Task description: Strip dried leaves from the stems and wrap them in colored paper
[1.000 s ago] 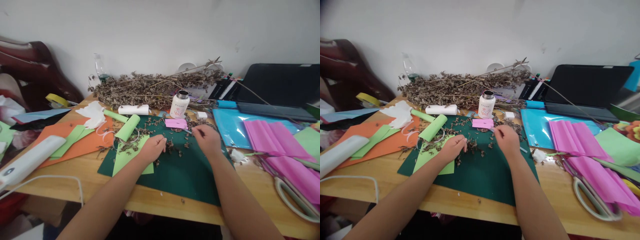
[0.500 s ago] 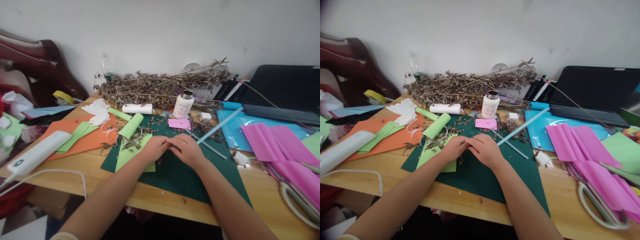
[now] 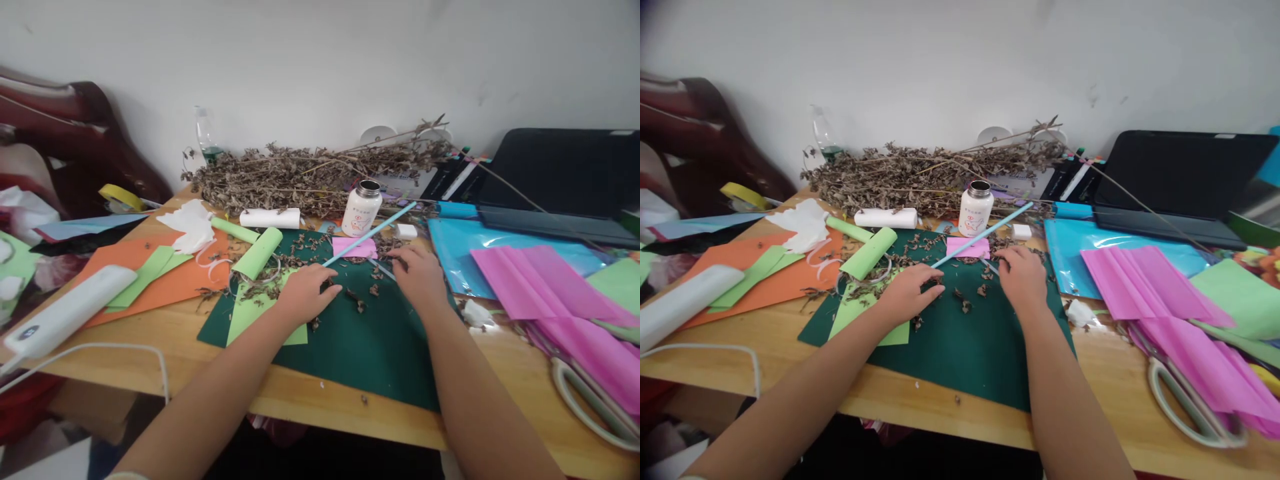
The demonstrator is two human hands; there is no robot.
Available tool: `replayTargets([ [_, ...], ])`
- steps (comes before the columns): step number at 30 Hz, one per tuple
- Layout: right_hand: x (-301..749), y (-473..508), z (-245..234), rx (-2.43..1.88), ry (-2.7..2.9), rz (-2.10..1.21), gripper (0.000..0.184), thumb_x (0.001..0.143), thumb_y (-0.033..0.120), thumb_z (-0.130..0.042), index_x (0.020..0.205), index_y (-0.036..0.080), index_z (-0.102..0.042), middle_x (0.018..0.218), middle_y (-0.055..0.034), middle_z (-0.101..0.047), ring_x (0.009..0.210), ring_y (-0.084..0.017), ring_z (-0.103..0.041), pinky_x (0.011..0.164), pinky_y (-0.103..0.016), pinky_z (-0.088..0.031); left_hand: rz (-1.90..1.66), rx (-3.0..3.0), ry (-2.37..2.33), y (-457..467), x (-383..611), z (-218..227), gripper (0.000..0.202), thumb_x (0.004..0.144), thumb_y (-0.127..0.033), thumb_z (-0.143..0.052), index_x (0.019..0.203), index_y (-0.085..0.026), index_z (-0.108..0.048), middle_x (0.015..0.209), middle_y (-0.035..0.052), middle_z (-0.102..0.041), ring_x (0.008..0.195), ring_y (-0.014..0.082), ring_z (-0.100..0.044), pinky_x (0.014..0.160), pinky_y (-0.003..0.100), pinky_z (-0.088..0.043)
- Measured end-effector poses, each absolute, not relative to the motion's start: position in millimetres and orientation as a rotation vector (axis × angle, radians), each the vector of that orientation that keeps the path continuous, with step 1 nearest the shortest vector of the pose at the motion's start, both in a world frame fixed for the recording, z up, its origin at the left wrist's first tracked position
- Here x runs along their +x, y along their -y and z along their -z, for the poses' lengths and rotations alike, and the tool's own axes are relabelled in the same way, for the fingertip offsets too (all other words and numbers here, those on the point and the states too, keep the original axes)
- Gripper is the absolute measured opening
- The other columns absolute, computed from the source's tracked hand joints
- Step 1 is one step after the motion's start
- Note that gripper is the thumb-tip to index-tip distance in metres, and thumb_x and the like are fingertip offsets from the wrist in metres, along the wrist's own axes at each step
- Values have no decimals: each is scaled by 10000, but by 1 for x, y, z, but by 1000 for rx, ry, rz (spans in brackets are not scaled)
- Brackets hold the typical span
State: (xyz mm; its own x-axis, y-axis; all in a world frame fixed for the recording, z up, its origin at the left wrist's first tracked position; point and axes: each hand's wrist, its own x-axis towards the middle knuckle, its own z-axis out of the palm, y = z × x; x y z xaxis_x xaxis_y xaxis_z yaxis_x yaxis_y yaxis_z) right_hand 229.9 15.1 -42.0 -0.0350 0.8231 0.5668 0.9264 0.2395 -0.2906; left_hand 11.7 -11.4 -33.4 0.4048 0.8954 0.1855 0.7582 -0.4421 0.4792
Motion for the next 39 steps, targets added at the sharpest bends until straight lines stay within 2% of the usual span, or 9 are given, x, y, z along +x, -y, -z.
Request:
replayTargets([
  [6, 238, -19, 51, -1766, 1808, 298, 286, 693, 145, -400, 861, 221, -618, 1013, -56, -561, 858, -238, -468, 662, -397, -375, -540, 2312, -1621, 10, 7, 37, 369, 698, -432, -464, 998, -227, -527, 1005, 65, -528, 962, 252, -451, 804, 398, -351],
  [10, 216, -15, 51, -1700, 1994, 384, 315, 708, 170, -410, 956, 268, -577, 1102, -48, -521, 889, -274, -434, 637, -424, -354, -621, 2212, -1408, 9, 5, 32, 292, 742, -360, -413, 947, -209, -556, 888, 43, -588, 848, 190, -514, 744, 304, -385],
  [15, 185, -31, 48, -1593, 2259, 418, 344, 727, 201, -432, 1050, 278, -518, 1188, -83, -446, 974, -299, -392, 679, -455, -329, -1072, 1898, -1365, 4, -2, 30, 292, 797, -316, -305, 866, -183, -555, 731, 6, -585, 659, 111, -525, 647, 223, -403],
  [18, 171, -46, 45, -1570, 2389, 415, 269, 730, 225, -449, 972, 266, -557, 1213, -76, -422, 1035, -310, -357, 714, -473, -304, -1292, 1722, -1461, -3, -8, 35, 280, 794, -327, -311, 837, -167, -536, 685, -1, -548, 600, 93, -498, 600, 210, -398],
  [21, 167, -54, 39, -1484, 2521, 434, 193, 745, 181, -423, 835, 225, -588, 1143, -58, -492, 1022, -281, -386, 754, -472, -275, -1357, 1669, -1498, -9, -12, 41, 269, 790, -329, -323, 826, -158, -527, 668, 2, -530, 604, 96, -486, 597, 212, -395],
  [25, 174, -48, 20, -1279, 2598, 476, 196, 768, 147, -391, 841, 197, -566, 926, -54, -606, 881, -206, -488, 797, -416, -268, -1333, 1742, -1466, -8, -13, 41, 283, 786, -340, -339, 901, -152, -517, 782, 37, -544, 686, 117, -495, 648, 235, -401],
  [30, 180, -22, -9, -926, 2480, 513, 186, 779, 177, -404, 876, 190, -562, 867, -51, -618, 825, -166, -514, 776, -320, -340, -1186, 2074, -1072, 9, -9, 27, 377, 759, -393, -398, 1055, -167, -453, 852, 54, -546, 737, 141, -508, 674, 255, -403],
  [34, 175, 4, -16, -822, 2335, 492, 170, 758, 156, -430, 846, 205, -566, 829, -45, -615, 801, -164, -513, 726, -307, -382, -1278, 2247, -899, 36, 0, 14, 466, 716, -427, -464, 1107, -182, -401, 782, 43, -583, 678, 145, -527, 681, 276, -397],
  [39, 167, 25, -8, -741, 2158, 490, 125, 712, 147, -502, 771, 246, -551, 756, -12, -604, 778, -149, -515, 706, -303, -388, -1524, 2398, -677, 60, 8, 7, 208, 769, -267, -420, 956, -194, -475, 700, 31, -620, 679, 133, -557, 662, 267, -398],
])
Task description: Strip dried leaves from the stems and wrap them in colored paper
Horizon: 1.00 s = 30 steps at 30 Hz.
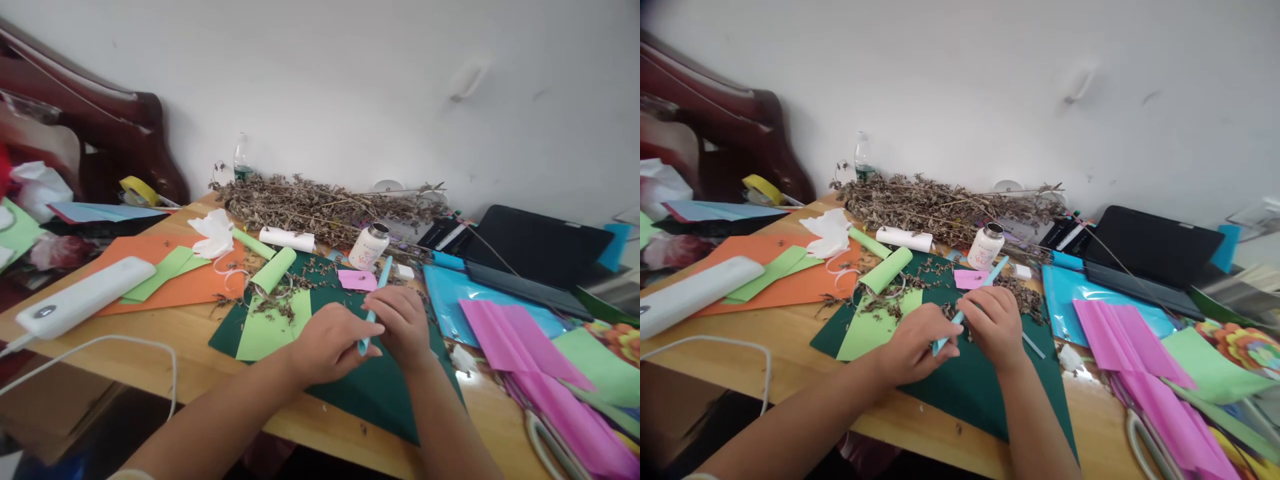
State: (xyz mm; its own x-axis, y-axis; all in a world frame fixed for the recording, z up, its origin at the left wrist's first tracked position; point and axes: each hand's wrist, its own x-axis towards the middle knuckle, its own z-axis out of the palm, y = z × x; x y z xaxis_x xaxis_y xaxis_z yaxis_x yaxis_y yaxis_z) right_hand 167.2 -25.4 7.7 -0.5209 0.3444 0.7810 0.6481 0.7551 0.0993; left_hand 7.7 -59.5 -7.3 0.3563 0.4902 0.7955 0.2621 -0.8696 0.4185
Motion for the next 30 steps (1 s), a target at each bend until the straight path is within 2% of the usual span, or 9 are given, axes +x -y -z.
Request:
replayTargets([
  [4, 167, 29, -1, -795, 2004, 640, 140, 662, 145, -572, 728, 254, -515, 691, 0, -576, 750, -161, -520, 719, -334, -390, -1610, 2408, -509, 60, 5, 5, 124, 758, -184, -402, 835, -188, -499, 658, 32, -626, 659, 123, -571, 624, 246, -422],
  [8, 191, 21, 6, -1077, 1775, 774, 156, 681, 230, -561, 835, 237, -536, 871, -68, -579, 863, -243, -525, 791, -442, -350, -1582, 2338, -498, 56, 3, 6, 133, 748, -190, -383, 797, -190, -507, 635, 42, -626, 629, 122, -574, 608, 248, -433],
  [12, 229, 4, 21, -1320, 1586, 671, 241, 714, 293, -508, 940, 221, -550, 1023, -109, -534, 989, -288, -462, 823, -474, -326, -1595, 2064, -622, 52, 3, 11, 128, 750, -215, -401, 818, -180, -504, 638, 48, -627, 625, 122, -568, 628, 263, -444],
  [15, 245, -8, 31, -1392, 1334, 374, 498, 688, 407, -512, 1142, 230, -411, 1179, -131, -413, 1105, -304, -356, 848, -521, -283, -1670, 1697, -640, 48, 2, 12, 115, 746, -246, -431, 806, -178, -501, 634, 35, -611, 573, 116, -559, 557, 260, -453],
  [18, 246, -11, 32, -1119, 1260, -288, 516, 746, 527, -327, 1221, 347, -234, 1166, -82, -432, 1007, -241, -474, 743, -497, -380, -1724, 1221, -627, 39, 0, 10, 97, 717, -271, -459, 738, -180, -485, 543, -1, -574, 484, 113, -535, 438, 235, -419],
  [20, 244, -7, 26, -874, 1257, -656, 456, 772, 554, -171, 1181, 391, -287, 1131, -52, -477, 915, -212, -535, 679, -475, -420, -1702, 994, -649, 29, -2, 9, 88, 687, -263, -470, 690, -176, -473, 449, -22, -534, 444, 114, -516, 406, 220, -390],
  [22, 244, -1, 18, -724, 1190, -785, 431, 792, 522, -132, 1101, 399, -406, 1108, -19, -506, 850, -182, -559, 669, -447, -436, -1682, 819, -676, 17, -5, 10, 66, 667, -236, -468, 655, -171, -467, 373, -44, -481, 403, 98, -483, 427, 215, -393],
  [26, 242, 13, 5, -604, 1043, -723, 337, 824, 378, -228, 851, 406, -563, 934, 60, -588, 680, -116, -575, 652, -376, -463, -1627, 444, -687, -5, -16, 16, 55, 681, -199, -441, 634, -170, -446, 327, -95, -367, 319, 42, -366, 498, 208, -417],
  [30, 212, 21, -3, -528, 1059, -667, 215, 793, 357, -358, 776, 337, -571, 767, 43, -616, 657, -143, -589, 661, -410, -475, -1520, 370, -736, -12, -20, 19, 133, 741, -267, -412, 741, -160, -491, 483, -54, -495, 397, 42, -450, 521, 205, -425],
])
